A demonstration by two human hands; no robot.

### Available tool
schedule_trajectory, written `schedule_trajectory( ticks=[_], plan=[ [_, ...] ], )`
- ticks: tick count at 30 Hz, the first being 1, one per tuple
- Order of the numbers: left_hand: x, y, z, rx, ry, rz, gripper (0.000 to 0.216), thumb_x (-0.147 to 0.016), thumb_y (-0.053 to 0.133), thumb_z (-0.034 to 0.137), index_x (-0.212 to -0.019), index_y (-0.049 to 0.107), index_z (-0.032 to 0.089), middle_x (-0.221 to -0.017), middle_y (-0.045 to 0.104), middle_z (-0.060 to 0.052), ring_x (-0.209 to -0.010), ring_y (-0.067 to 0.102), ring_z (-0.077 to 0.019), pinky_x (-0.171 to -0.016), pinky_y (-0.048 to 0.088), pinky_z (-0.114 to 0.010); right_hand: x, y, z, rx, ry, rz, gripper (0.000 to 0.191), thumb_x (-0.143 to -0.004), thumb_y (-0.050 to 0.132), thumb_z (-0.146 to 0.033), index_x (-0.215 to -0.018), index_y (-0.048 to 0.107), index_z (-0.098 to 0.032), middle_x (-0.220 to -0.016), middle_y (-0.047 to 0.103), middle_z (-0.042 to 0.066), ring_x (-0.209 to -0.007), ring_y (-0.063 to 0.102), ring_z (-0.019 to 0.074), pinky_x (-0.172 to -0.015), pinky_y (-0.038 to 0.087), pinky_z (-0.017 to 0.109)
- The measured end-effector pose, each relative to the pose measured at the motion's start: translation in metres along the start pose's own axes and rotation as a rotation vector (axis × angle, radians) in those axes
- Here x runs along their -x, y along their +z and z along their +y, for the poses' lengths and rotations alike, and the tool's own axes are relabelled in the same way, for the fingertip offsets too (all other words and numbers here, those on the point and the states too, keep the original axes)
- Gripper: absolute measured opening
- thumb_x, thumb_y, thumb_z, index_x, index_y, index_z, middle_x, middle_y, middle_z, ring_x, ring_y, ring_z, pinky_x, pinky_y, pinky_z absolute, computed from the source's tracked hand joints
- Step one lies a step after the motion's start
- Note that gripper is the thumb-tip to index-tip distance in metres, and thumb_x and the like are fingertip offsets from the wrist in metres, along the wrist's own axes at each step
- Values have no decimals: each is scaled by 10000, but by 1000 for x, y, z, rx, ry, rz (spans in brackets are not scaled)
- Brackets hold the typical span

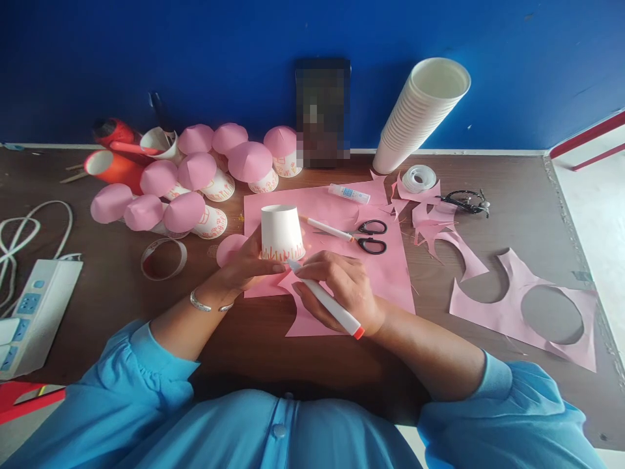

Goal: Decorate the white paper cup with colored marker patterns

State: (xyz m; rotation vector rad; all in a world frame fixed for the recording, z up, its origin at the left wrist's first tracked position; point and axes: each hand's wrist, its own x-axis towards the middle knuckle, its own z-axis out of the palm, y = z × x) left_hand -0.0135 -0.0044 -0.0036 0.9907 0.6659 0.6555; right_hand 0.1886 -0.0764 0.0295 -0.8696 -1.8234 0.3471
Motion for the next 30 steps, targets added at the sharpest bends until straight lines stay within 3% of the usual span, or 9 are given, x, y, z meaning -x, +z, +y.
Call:
schedule_trajectory(
  ticks=[11, 23, 30],
  plan=[
    [-2, 0, 2, 44, 10, -21, 683, -685, 940, 337, -1301, 650, 285, -1215, 712, -58, -1179, 649, -301, -987, 510, -436, -3, -4, -1, 34, -22, 19, 281, -891, 654, -87, -1129, 624, -233, -797, 707, 17, -670, 716, 182, -557, 586, 288],
    [-1, 4, 7, 76, -26, -15, 571, -690, 934, 334, -1189, 676, 232, -1028, 714, -36, -981, 662, -242, -900, 544, -429, -4, -5, 1, 80, -4, 11, 226, -908, 644, -105, -1082, 614, -246, -761, 690, 5, -656, 714, 182, -545, 577, 297],
    [-1, 3, 4, 104, -12, -43, 547, -703, 930, 282, -1193, 687, 259, -1096, 719, -36, -1010, 670, -226, -917, 541, -402, -4, -4, 3, 55, -18, 13, 220, -901, 648, -93, -1066, 608, -233, -753, 690, 8, -637, 703, 181, -527, 568, 296]
  ],
)
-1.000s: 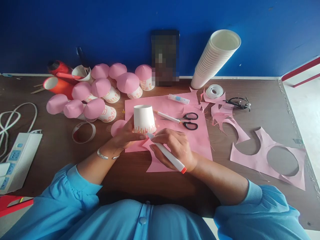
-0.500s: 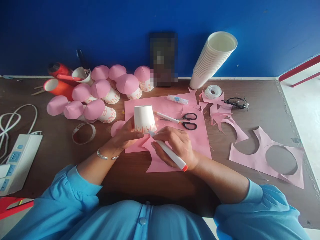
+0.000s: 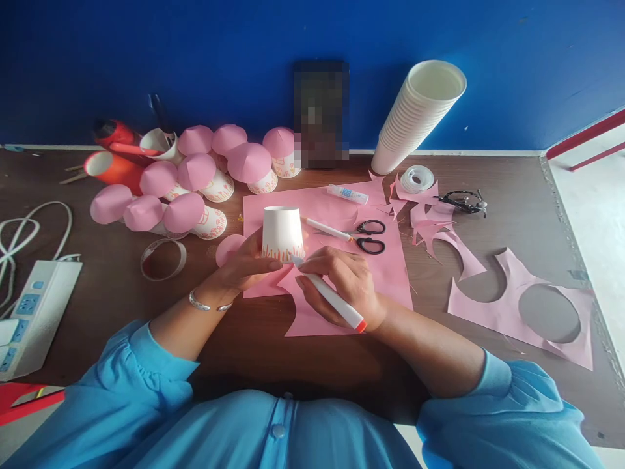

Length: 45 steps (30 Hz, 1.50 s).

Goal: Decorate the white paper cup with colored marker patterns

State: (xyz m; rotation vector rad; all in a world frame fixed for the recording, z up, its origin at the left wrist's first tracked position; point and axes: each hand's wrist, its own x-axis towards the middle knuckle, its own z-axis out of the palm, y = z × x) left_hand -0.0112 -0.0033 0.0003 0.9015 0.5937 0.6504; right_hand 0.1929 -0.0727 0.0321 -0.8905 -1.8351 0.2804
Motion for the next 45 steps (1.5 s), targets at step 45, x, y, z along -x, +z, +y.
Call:
schedule_trajectory(
  ticks=[45],
  plan=[
    [1, -1, 2, -74, -22, -41, 551, -760, 881, 266, -1264, 661, 300, -1096, 707, -18, -1036, 654, -221, -947, 520, -403, 1, 1, 2, 19, -2, -16, 190, -903, 645, -79, -1033, 600, -211, -739, 683, 5, -635, 693, 175, -529, 544, 293]
  ],
)
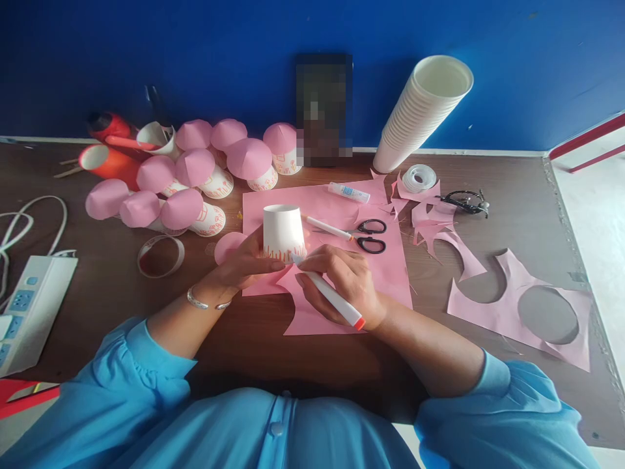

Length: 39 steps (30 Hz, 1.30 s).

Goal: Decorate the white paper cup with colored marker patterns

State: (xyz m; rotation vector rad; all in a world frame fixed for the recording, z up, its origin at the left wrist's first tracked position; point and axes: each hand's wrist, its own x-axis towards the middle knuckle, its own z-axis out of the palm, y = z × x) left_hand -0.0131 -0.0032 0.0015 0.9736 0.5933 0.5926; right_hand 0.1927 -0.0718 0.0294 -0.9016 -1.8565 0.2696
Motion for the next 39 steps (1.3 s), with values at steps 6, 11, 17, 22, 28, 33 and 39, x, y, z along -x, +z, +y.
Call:
schedule_trajectory(
  ticks=[6, 11, 17, 22, 28, 33, 39],
  plan=[
    [0, 1, 0, 4, 7, 8, 560, -752, 890, 268, -1262, 659, 297, -1100, 704, -25, -1031, 652, -220, -934, 514, -400, 0, 1, 0, -5, 3, 5, 184, -893, 655, -79, -1020, 606, -203, -739, 691, 12, -631, 699, 180, -533, 552, 295],
    [0, 1, -1, 1, 2, 19, 582, -748, 896, 277, -1274, 649, 274, -1084, 699, -30, -1021, 652, -220, -941, 517, -405, 0, 0, 0, -1, 11, 3, 196, -899, 647, -80, -1034, 610, -216, -739, 688, 0, -631, 696, 175, -531, 551, 291],
    [1, 3, 2, -7, -4, 28, 562, -748, 894, 272, -1256, 652, 264, -1072, 702, -35, -1010, 656, -224, -928, 521, -405, -1, 0, 0, -3, -1, 4, 222, -880, 654, -60, -1035, 617, -214, -729, 690, 0, -629, 706, 185, -524, 554, 300],
    [0, 3, 2, -1, 14, 16, 531, -757, 887, 275, -1234, 656, 264, -1064, 701, -33, -997, 660, -222, -909, 534, -399, -1, 0, -1, 10, 10, -2, 194, -904, 643, -84, -1033, 613, -226, -733, 691, -5, -626, 702, 178, -517, 556, 300],
    [0, 2, 0, 2, 13, 14, 549, -743, 895, 274, -1239, 659, 279, -1082, 708, -32, -997, 656, -223, -927, 528, -418, -1, 0, 0, 4, 13, -7, 179, -905, 647, -92, -1021, 605, -223, -726, 690, 1, -631, 704, 180, -523, 549, 297],
    [1, 4, 2, 10, 6, 20, 526, -753, 890, 266, -1227, 664, 275, -1059, 697, -29, -981, 642, -209, -934, 513, -419, -1, -1, 0, 0, 8, -6, 197, -902, 643, -89, -1039, 603, -224, -734, 682, -7, -631, 699, 173, -528, 548, 288],
    [1, 4, 3, 10, 1, 32, 509, -746, 898, 279, -1201, 672, 280, -1036, 688, -18, -970, 633, -201, -924, 508, -407, -1, -1, 0, -1, 10, -7, 238, -877, 649, -65, -1049, 605, -224, -732, 679, -6, -633, 700, 181, -539, 549, 286]
  ],
)
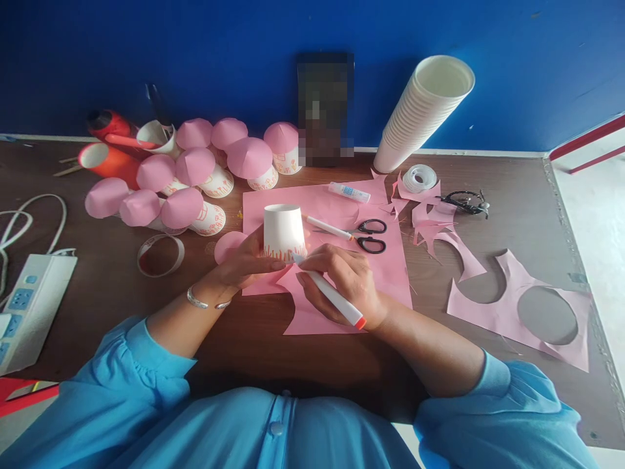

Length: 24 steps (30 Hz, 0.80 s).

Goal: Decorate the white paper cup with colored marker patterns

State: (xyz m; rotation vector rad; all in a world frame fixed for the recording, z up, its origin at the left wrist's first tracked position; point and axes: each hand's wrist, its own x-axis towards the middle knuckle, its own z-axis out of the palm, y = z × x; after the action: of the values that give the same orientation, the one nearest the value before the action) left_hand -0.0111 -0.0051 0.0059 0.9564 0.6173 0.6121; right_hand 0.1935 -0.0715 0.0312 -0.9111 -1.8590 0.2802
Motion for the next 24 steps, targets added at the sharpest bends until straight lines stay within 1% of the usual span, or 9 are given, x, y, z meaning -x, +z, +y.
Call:
schedule_trajectory(
  ticks=[6, 15, 20, 24],
  plan=[
    [-1, -3, -3, -12, 12, -20, 519, -747, 896, 281, -1210, 663, 269, -1054, 697, -29, -992, 649, -223, -921, 517, -421, 0, 0, 0, -3, 1, 0, 257, -877, 642, -65, -1072, 616, -230, -743, 683, -7, -647, 703, 187, -548, 555, 293],
    [-2, -3, -2, 3, -3, -12, 574, -722, 912, 265, -1237, 658, 269, -1070, 683, -24, -998, 635, -199, -911, 522, -380, 0, 0, 0, 8, 4, -11, 194, -908, 639, -89, -1044, 602, -223, -738, 679, -10, -648, 709, 180, -534, 562, 295],
    [-1, -3, -2, -4, -8, 1, 572, -718, 914, 268, -1228, 656, 266, -1064, 687, -24, -1004, 637, -211, -902, 512, -381, 1, 0, 0, -7, 7, -14, 235, -881, 647, -72, -1061, 615, -221, -745, 696, -2, -656, 715, 186, -541, 556, 286],
    [-2, -4, -2, -3, 2, -2, 605, -701, 925, 280, -1241, 652, 264, -1101, 687, -37, -1024, 633, -222, -899, 508, -382, 0, 0, 1, -8, 3, -12, 255, -872, 651, -66, -1071, 619, -224, -745, 701, 0, -649, 714, 191, -539, 554, 291]
  ],
)
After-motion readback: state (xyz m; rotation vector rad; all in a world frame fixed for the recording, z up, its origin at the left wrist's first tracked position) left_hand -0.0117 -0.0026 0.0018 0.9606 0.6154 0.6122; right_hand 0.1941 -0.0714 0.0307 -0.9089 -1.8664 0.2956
